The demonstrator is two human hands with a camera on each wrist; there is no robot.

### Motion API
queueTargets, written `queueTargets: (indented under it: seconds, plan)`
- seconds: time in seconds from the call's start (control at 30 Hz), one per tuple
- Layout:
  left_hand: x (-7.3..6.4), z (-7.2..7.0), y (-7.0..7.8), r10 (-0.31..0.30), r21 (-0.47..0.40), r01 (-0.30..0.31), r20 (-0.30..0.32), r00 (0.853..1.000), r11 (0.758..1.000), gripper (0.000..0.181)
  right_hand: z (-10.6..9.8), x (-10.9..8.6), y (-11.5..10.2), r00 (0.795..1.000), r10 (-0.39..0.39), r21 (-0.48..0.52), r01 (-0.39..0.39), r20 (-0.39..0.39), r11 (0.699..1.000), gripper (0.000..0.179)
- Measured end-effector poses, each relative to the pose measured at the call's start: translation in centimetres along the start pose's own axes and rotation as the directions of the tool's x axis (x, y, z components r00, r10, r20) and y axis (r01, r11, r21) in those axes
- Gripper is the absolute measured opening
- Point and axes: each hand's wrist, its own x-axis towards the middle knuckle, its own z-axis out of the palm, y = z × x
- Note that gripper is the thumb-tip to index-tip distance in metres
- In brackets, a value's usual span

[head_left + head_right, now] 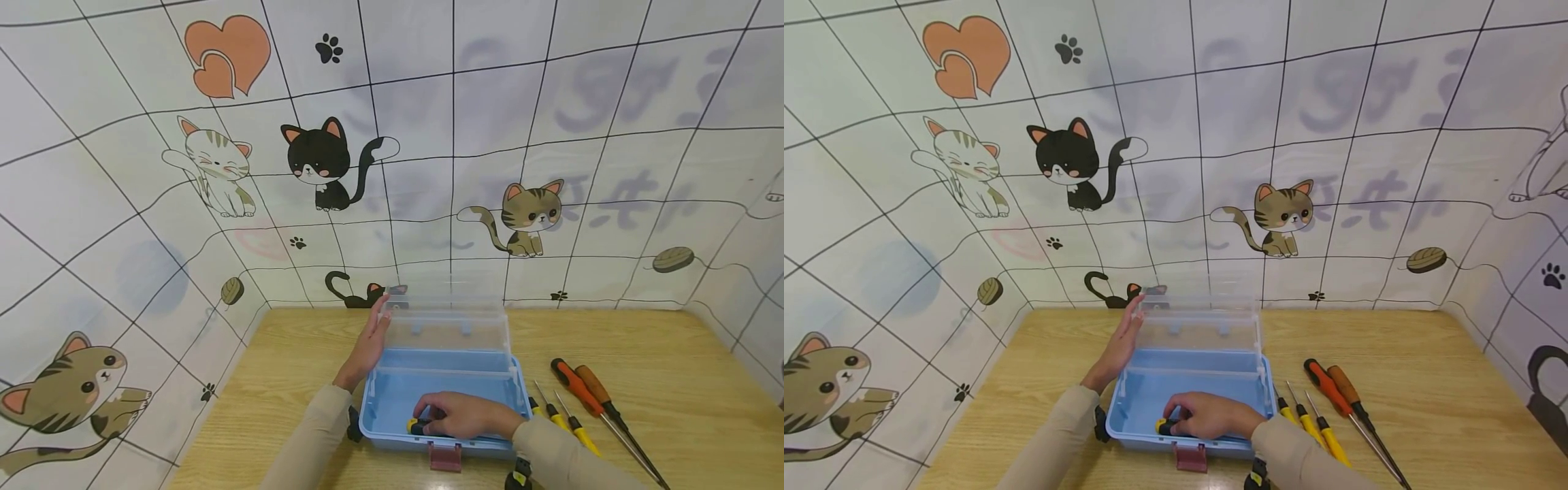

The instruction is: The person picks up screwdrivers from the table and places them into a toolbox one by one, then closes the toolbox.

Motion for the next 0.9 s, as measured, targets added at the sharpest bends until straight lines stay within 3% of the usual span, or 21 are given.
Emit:
queueTargets:
  seconds: [0.37,0.9]
  plan:
    - [0.02,0.1,0.13,0.009,-0.009,-0.009,-0.011,1.0,1.0,0.047,-0.01,-0.01,-0.06,0.999,0.028,-0.003,-0.028,-0.02,1.0,0.022]
    - [-0.1,0.12,0.18,-0.014,0.016,0.014,-0.012,1.0,1.0,0.047,-0.07,0.11,0.32,1.0,-0.019,0.038,0.019,-0.014,0.999,0.022]
